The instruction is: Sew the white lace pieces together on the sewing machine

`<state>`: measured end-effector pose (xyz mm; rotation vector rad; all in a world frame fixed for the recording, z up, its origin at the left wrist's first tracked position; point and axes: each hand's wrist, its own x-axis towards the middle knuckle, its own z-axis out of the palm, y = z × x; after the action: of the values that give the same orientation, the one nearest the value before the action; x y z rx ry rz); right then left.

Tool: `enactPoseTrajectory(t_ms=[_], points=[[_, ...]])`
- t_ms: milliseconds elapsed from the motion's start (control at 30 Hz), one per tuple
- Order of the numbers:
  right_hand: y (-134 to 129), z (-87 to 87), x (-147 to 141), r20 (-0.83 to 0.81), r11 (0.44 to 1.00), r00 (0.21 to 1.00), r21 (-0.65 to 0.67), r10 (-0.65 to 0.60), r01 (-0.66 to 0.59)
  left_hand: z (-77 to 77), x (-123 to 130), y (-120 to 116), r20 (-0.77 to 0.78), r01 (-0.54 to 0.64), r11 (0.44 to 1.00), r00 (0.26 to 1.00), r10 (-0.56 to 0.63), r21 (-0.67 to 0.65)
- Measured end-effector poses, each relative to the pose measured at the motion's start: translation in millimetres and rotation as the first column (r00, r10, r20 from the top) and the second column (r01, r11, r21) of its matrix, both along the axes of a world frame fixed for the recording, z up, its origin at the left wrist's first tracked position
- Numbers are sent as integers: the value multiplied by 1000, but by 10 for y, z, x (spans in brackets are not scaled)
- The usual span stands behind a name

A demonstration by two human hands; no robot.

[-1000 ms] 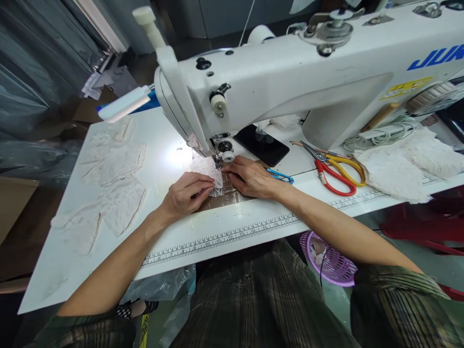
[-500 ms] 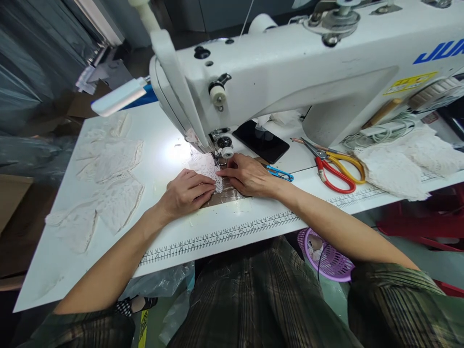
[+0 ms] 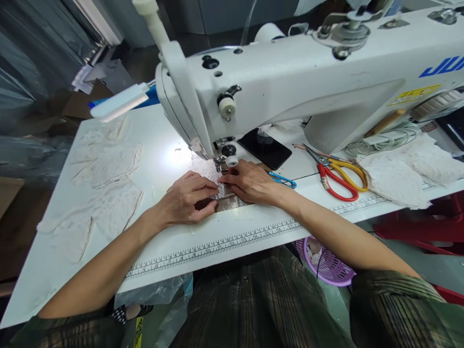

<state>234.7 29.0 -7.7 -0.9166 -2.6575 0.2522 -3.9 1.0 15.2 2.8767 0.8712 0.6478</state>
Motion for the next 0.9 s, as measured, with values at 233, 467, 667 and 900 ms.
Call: enactPoseTrajectory(t_ms=[233,467,667,900], points=[[-24,57,-114,113,993,987,29,-115,112,-62,4,-81,-54,-94,992,994,99,86],[-59,13,-77,95,998,993,0,-67,68,-108,20,-76,-91,-130,984,986,142,123],[-62,39,-114,142,989,980,55,-142,135,-126,5,-18,-92,-152,984,983,160,89],[-52,12,-64,73,999,997,-5,-31,32,-140,25,19,-77,-195,978,977,200,71]])
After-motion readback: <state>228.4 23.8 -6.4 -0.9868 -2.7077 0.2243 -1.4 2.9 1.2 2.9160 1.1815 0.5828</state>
